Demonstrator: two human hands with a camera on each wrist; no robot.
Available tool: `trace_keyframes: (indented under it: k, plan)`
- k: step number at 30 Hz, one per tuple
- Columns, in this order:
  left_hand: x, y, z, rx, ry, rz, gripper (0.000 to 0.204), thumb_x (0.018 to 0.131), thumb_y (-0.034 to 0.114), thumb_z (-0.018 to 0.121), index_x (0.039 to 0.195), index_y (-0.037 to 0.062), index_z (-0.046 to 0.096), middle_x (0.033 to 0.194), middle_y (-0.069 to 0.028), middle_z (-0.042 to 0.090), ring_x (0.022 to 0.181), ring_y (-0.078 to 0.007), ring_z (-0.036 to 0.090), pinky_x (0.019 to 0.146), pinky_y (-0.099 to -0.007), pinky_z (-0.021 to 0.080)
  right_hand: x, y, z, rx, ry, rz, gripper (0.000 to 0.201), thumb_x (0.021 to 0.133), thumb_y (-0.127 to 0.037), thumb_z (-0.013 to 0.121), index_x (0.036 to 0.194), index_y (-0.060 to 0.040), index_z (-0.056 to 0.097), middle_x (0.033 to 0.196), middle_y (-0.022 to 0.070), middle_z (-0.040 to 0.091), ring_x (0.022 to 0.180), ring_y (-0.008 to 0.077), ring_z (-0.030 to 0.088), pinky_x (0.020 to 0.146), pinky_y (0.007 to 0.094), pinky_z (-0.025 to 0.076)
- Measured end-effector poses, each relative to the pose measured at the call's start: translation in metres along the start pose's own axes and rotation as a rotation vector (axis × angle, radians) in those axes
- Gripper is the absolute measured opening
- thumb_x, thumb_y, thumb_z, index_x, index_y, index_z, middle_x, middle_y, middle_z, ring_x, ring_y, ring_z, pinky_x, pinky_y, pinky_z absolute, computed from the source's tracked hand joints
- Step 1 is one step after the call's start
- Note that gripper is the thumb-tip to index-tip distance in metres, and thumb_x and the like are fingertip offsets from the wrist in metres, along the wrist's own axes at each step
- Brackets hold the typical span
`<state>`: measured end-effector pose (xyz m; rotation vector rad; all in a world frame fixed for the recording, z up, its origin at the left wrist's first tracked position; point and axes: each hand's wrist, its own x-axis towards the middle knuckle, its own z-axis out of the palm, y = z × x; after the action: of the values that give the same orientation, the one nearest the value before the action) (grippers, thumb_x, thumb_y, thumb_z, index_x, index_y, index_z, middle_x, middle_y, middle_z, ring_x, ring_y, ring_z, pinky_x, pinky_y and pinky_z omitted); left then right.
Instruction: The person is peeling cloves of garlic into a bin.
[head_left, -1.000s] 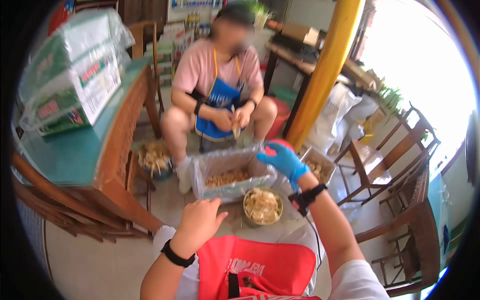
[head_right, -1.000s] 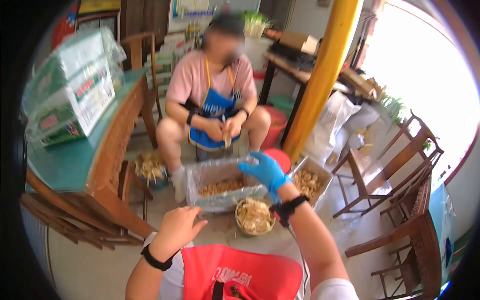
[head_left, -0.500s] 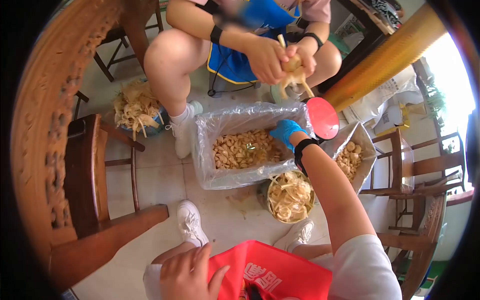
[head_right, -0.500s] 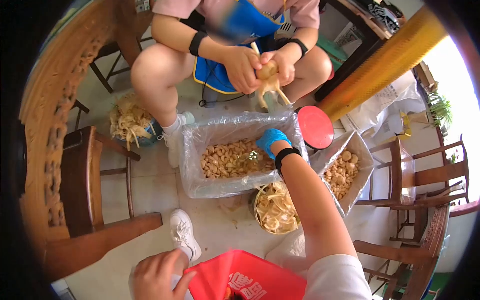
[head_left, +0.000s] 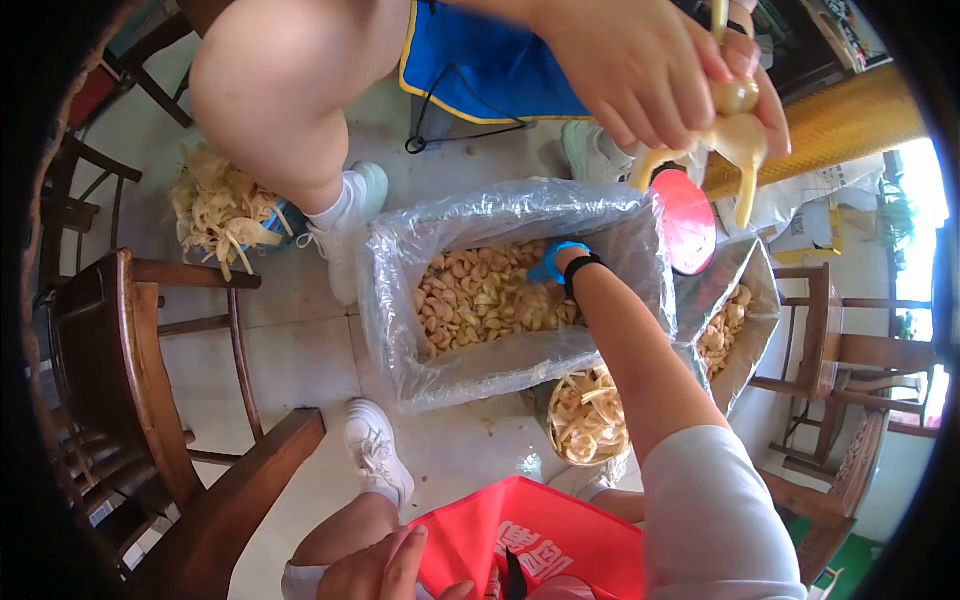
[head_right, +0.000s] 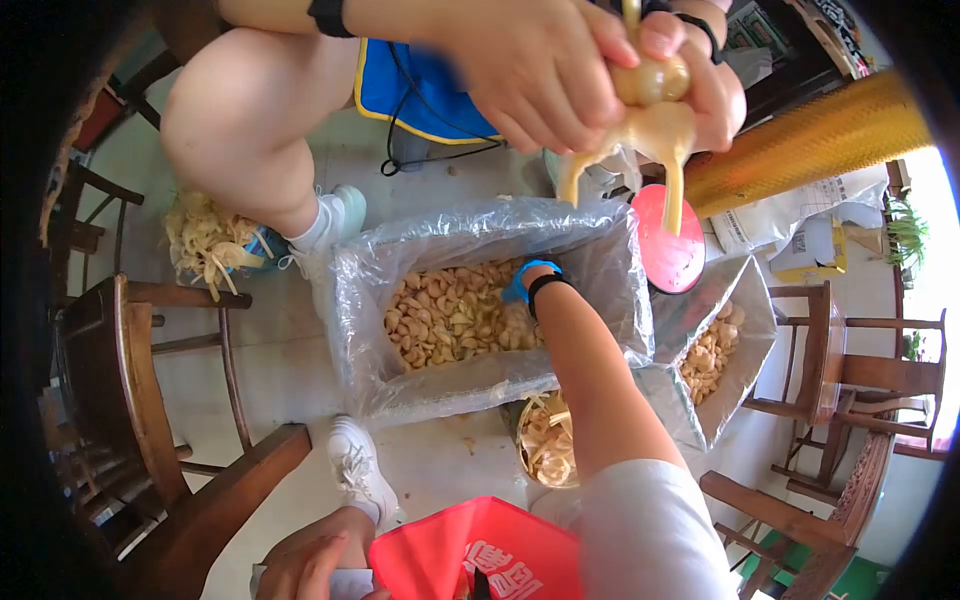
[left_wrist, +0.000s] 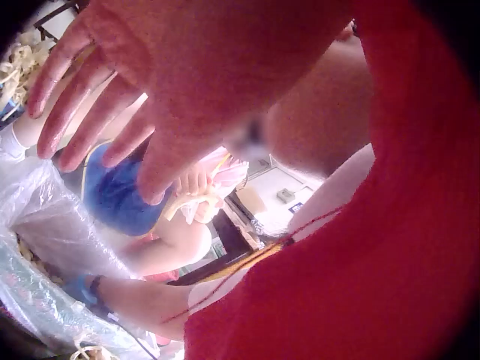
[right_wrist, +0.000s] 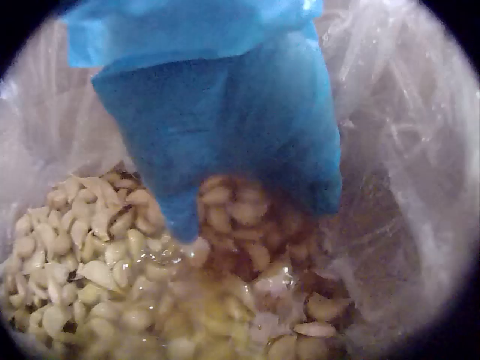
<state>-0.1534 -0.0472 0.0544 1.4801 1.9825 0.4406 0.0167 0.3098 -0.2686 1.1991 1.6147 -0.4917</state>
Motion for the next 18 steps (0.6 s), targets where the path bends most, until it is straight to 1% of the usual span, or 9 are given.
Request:
trace_keyframes:
  k: [1,3,5,7,10,12,13,15,18]
  plan:
    - [0.004,-0.002,0.000,-0.002,-0.016,-0.010,0.044,0.078,0.023,0.068,0.117,0.0042,0.058,0.113,-0.0148,0.060,0.103,-0.0334,0.057,0.088,-0.0421,0.044,0.010,0.000,0.003,-0.003,-0.011,-0.001,0.069,0.080,-0.054,0.058,0.132,-0.0104,0.050,0.133,0.0111,0.052,0.118,0.0293,0.053,0.097,0.0410,0.042]
    - [0.011,-0.004,0.001,-0.008,-0.046,-0.028,0.044,0.079,0.023,0.068,0.117,0.0043,0.058,0.114,-0.0150,0.059,0.104,-0.0336,0.057,0.088,-0.0423,0.044,0.042,0.009,0.015,0.210,0.310,-0.088,0.073,0.079,-0.053,0.060,0.135,-0.0091,0.045,0.139,0.0119,0.044,0.123,0.0281,0.047,0.099,0.0402,0.041]
    - [0.015,-0.006,0.000,-0.009,-0.080,-0.046,0.044,0.079,0.023,0.068,0.118,0.0044,0.057,0.114,-0.0152,0.059,0.104,-0.0337,0.056,0.088,-0.0424,0.044,0.101,0.019,0.045,0.365,0.390,-0.142,0.073,0.079,-0.052,0.061,0.136,-0.0096,0.043,0.142,0.0117,0.041,0.125,0.0268,0.045,0.100,0.0397,0.039]
    - [0.021,-0.009,-0.001,-0.012,-0.102,-0.060,0.045,0.079,0.023,0.067,0.119,0.0044,0.057,0.115,-0.0154,0.059,0.104,-0.0339,0.056,0.089,-0.0426,0.044,0.096,0.013,0.044,0.524,0.473,-0.197,0.074,0.079,-0.051,0.061,0.138,-0.0101,0.041,0.144,0.0116,0.038,0.127,0.0256,0.042,0.101,0.0391,0.038]
    - [0.028,-0.010,-0.003,-0.017,-0.131,-0.077,0.045,0.080,0.023,0.067,0.119,0.0046,0.057,0.115,-0.0157,0.058,0.105,-0.0342,0.056,0.089,-0.0428,0.044,0.092,0.013,0.046,0.667,0.396,-0.160,0.073,0.080,-0.049,0.062,0.138,-0.0108,0.040,0.142,0.0125,0.039,0.128,0.0245,0.041,0.102,0.0364,0.038]
    - [0.029,-0.011,-0.002,-0.008,-0.134,-0.089,0.045,0.080,0.023,0.067,0.120,0.0046,0.056,0.115,-0.0158,0.058,0.105,-0.0343,0.056,0.089,-0.0429,0.043,0.117,0.018,0.046,0.773,0.106,-0.206,0.096,0.073,-0.070,0.057,0.143,-0.0084,0.031,0.149,0.0135,0.029,0.135,0.0272,0.032,0.107,0.0388,0.032]
    - [0.029,-0.010,-0.002,-0.036,-0.139,-0.093,0.045,0.081,0.023,0.066,0.121,0.0053,0.056,0.116,-0.0160,0.057,0.106,-0.0347,0.055,0.089,-0.0431,0.043,0.099,0.013,0.042,0.769,0.104,-0.203,0.096,0.073,-0.070,0.057,0.143,-0.0084,0.031,0.149,0.0135,0.029,0.135,0.0272,0.032,0.107,0.0388,0.032]
    - [0.030,-0.009,-0.001,-0.063,-0.148,-0.098,0.046,0.081,0.023,0.065,0.122,0.0060,0.055,0.117,-0.0161,0.057,0.107,-0.0352,0.054,0.090,-0.0433,0.043,0.062,0.000,0.040,0.801,-0.102,0.077,0.108,0.069,-0.081,0.049,0.144,-0.0058,0.029,0.148,0.0150,0.029,0.134,0.0262,0.033,0.106,0.0394,0.031]
    - [0.033,-0.010,-0.002,-0.064,-0.171,-0.121,0.047,0.082,0.024,0.064,0.124,0.0063,0.054,0.118,-0.0162,0.056,0.108,-0.0354,0.053,0.091,-0.0431,0.042,0.071,-0.008,0.037,0.608,-0.159,0.061,0.108,0.068,-0.084,0.044,0.142,-0.0054,0.033,0.146,0.0159,0.033,0.133,0.0269,0.035,0.106,0.0403,0.031]
